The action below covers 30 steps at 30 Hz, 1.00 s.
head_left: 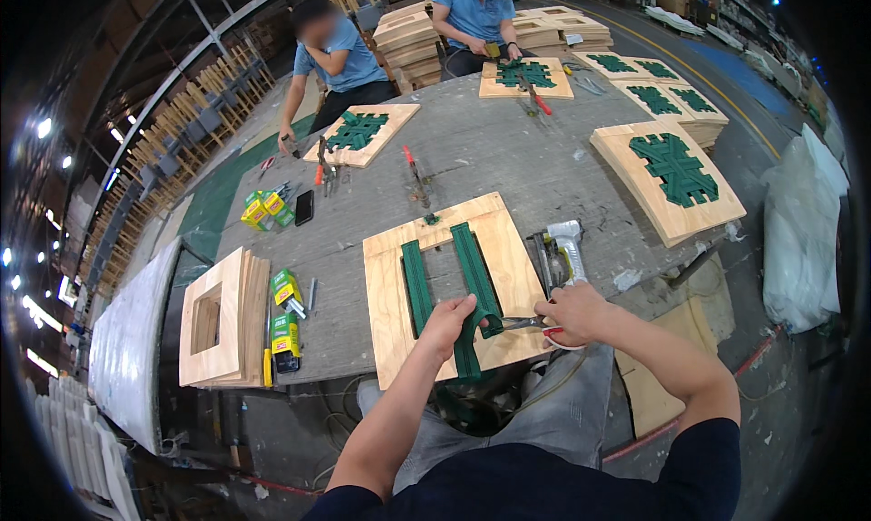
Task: The person assembles a wooden frame by attaching green plastic strips to a square wooden board. They use a nail gun to secure the strips in a grid pattern and scissors to trim excess material. The person works on one frame at a time, completing the assembly before moving to the next.
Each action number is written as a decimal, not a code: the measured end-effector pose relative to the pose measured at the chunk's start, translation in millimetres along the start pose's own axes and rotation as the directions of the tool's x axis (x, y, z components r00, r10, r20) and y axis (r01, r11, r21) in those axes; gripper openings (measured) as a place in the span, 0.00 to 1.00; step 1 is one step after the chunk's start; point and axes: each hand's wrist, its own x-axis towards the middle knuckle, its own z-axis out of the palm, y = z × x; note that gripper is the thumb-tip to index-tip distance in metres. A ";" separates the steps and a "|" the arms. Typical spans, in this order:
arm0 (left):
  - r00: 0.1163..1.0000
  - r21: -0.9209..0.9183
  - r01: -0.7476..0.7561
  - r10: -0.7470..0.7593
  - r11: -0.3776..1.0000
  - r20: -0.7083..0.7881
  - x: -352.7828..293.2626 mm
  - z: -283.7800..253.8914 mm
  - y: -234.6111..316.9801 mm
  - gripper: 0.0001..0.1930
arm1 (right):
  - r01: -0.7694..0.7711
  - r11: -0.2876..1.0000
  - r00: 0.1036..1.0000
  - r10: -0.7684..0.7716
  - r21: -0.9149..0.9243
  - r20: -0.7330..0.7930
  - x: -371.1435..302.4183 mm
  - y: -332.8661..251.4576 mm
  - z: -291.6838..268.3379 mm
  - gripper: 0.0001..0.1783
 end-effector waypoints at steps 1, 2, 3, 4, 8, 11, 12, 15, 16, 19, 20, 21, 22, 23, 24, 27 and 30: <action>1.000 0.001 -0.001 0.001 1.000 -0.021 -3.1 -1.8 -2.0 0.19 | 0.021 1.000 0.999 -0.020 -0.014 0.027 7.0 -2.5 -0.6 0.30; 1.000 0.000 -0.006 0.006 1.000 -0.018 -5.4 -4.0 -3.2 0.19 | 0.041 0.999 0.998 -0.039 -0.028 0.054 14.6 -3.9 -1.8 0.30; 1.000 0.000 -0.011 0.011 1.000 -0.015 -7.4 -6.2 -4.4 0.19 | 0.061 0.997 0.995 -0.058 -0.041 0.081 20.1 -5.3 -2.8 0.30; 1.000 -0.002 -0.021 0.021 1.000 -0.010 -8.9 -8.9 -5.5 0.19 | 0.078 0.996 0.994 -0.075 -0.039 0.081 24.4 -5.6 -1.4 0.29; 0.999 0.018 -0.051 0.051 0.999 -0.001 -10.7 -13.1 -7.8 0.19 | 0.137 0.990 0.988 -0.134 -0.033 0.071 35.5 -2.9 7.3 0.26; 0.999 -0.004 -0.047 0.046 0.999 -0.002 -11.1 -14.1 -7.5 0.18 | 0.159 0.987 0.981 -0.158 0.005 0.108 35.2 5.1 13.4 0.25; 0.999 -0.027 -0.051 0.051 0.998 -0.009 -10.6 -13.8 -7.0 0.18 | 0.162 0.987 0.978 -0.163 0.023 0.128 34.5 7.5 15.4 0.25; 0.998 -0.058 -0.054 0.052 0.997 -0.021 -11.9 -11.7 -8.6 0.18 | 0.205 0.979 0.978 -0.206 0.018 0.033 34.2 6.0 16.8 0.25; 0.999 -0.062 -0.051 0.050 0.997 -0.019 -11.8 -9.0 -9.6 0.17 | 0.228 0.974 0.973 -0.227 0.014 -0.028 35.6 2.3 17.4 0.25; 0.998 -0.052 -0.064 0.064 0.997 0.013 -11.9 -1.3 -12.4 0.19 | 0.249 0.968 0.965 -0.245 0.029 -0.098 44.0 -8.7 17.5 0.25; 0.997 -0.036 -0.078 0.079 0.996 0.024 -13.7 -3.8 -12.6 0.19 | 0.225 0.973 0.974 -0.222 0.055 -0.045 46.1 -9.6 16.1 0.25; 0.995 -0.020 -0.094 0.095 0.995 0.034 -17.1 -9.0 -12.4 0.18 | 0.201 0.976 0.979 -0.202 0.078 0.008 48.0 -10.4 14.1 0.25; 0.993 -0.005 -0.112 0.112 0.994 0.037 -20.9 -17.2 -10.5 0.18 | 0.182 0.976 0.983 -0.178 0.123 -0.040 48.4 -11.1 12.6 0.25; 0.984 0.078 -0.179 0.177 0.981 0.036 -28.2 -19.5 -5.4 0.18 | 0.153 0.973 0.987 -0.142 0.172 -0.075 40.6 -8.7 15.9 0.25; 0.969 0.160 -0.246 0.243 0.956 0.037 -38.6 -25.4 0.0 0.17 | 0.128 0.967 0.988 -0.106 0.221 -0.111 34.4 -6.8 18.6 0.26; 0.898 0.364 -0.422 0.439 0.830 0.041 -97.4 -36.4 23.0 0.14 | -0.228 0.857 0.900 0.366 0.463 -0.235 11.9 2.9 23.5 0.26; 0.848 0.435 -0.460 0.528 0.774 -0.042 -179.0 -44.1 62.4 0.25 | -0.420 0.675 0.629 0.698 0.607 -0.342 -7.8 52.2 44.7 0.26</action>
